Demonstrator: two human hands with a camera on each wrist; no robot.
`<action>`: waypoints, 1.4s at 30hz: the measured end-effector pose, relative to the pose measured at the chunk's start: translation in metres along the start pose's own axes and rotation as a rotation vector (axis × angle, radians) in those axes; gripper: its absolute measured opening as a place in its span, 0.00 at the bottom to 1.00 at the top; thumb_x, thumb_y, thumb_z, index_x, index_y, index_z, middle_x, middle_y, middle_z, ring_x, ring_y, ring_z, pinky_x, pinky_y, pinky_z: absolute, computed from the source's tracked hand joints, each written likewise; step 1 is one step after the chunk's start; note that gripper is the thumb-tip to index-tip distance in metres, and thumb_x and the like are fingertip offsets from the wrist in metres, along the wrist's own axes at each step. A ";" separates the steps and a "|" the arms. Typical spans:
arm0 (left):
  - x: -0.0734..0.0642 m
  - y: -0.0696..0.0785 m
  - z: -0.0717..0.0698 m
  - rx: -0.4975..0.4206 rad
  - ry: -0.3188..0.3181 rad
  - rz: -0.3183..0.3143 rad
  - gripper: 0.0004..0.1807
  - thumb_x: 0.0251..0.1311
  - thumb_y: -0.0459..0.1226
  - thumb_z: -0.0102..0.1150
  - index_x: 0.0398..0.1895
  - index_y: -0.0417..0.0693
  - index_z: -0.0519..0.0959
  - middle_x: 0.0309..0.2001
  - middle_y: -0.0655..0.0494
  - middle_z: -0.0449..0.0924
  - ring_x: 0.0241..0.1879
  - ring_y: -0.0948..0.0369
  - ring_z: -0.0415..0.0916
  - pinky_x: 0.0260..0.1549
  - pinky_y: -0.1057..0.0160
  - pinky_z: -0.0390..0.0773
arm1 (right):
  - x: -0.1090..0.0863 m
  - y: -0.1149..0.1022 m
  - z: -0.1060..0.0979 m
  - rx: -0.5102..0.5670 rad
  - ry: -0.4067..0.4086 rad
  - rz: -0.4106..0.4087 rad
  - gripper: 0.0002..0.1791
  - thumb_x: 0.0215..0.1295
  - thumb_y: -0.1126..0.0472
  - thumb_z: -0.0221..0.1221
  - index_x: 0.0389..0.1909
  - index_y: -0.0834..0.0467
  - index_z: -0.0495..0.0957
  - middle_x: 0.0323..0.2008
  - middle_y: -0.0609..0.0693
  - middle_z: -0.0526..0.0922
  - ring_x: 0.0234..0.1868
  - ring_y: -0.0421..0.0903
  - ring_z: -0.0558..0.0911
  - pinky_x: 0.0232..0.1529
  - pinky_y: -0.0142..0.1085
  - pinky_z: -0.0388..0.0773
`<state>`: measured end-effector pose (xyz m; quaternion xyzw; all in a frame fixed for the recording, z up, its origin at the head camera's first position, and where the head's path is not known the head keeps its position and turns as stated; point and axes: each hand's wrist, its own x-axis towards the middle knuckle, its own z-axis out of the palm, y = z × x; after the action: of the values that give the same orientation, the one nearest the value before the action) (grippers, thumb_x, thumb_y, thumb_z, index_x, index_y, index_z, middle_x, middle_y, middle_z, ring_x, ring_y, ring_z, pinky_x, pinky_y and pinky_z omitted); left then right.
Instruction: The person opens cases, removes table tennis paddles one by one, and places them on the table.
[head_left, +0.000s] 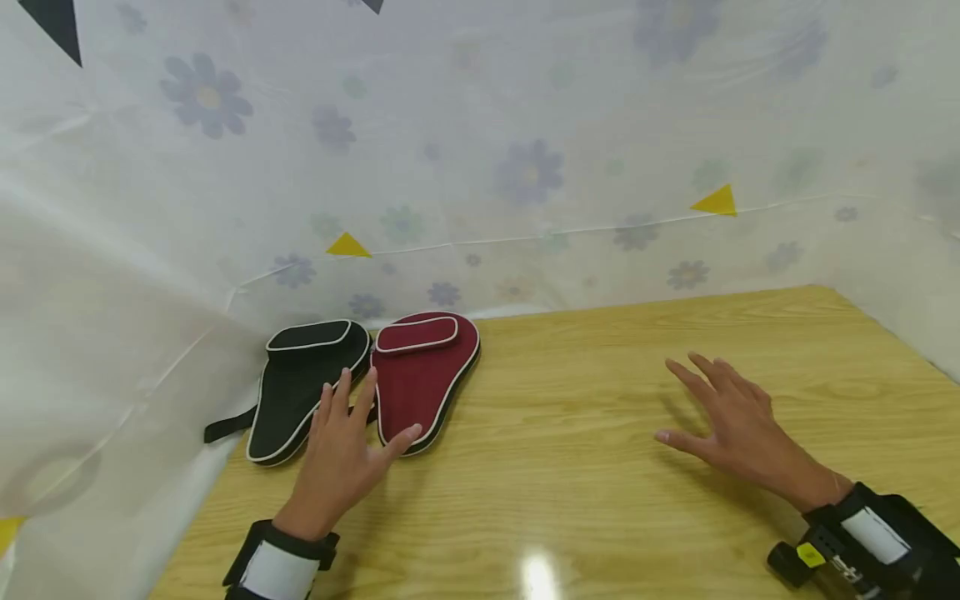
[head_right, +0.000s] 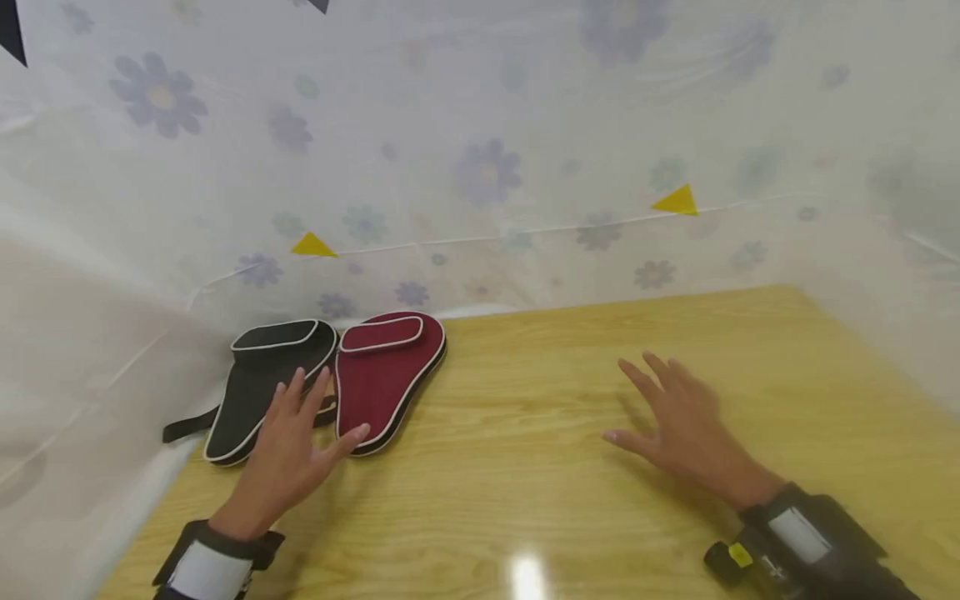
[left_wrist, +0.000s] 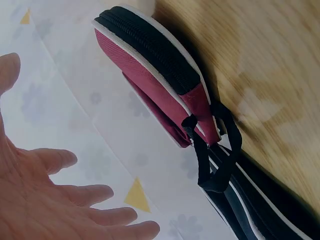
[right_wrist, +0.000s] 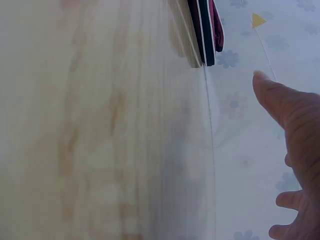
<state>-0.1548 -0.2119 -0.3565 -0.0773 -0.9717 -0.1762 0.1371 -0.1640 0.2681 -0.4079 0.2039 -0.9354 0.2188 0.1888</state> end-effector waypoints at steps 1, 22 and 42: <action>0.000 0.000 -0.001 0.001 -0.004 0.001 0.55 0.58 0.65 0.63 0.79 0.43 0.56 0.77 0.30 0.47 0.76 0.30 0.39 0.68 0.28 0.44 | -0.001 -0.001 0.001 0.000 0.000 0.002 0.55 0.53 0.42 0.73 0.78 0.52 0.57 0.71 0.71 0.60 0.68 0.77 0.58 0.53 0.75 0.51; 0.005 0.003 0.001 0.017 0.029 0.049 0.55 0.58 0.65 0.62 0.79 0.42 0.56 0.76 0.29 0.50 0.75 0.29 0.43 0.69 0.31 0.47 | 0.000 -0.009 0.003 0.018 -0.022 0.029 0.52 0.55 0.43 0.73 0.77 0.53 0.59 0.72 0.71 0.59 0.69 0.77 0.57 0.55 0.74 0.50; 0.040 0.001 0.033 -0.025 -0.011 -0.039 0.56 0.58 0.63 0.64 0.81 0.43 0.52 0.77 0.28 0.42 0.75 0.28 0.38 0.66 0.26 0.50 | 0.013 -0.013 -0.002 -0.022 -0.004 -0.001 0.52 0.56 0.43 0.72 0.77 0.55 0.59 0.71 0.71 0.59 0.68 0.78 0.58 0.55 0.74 0.51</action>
<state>-0.2010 -0.1947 -0.3738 -0.0609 -0.9715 -0.1906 0.1273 -0.1684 0.2550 -0.3963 0.2026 -0.9380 0.2079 0.1892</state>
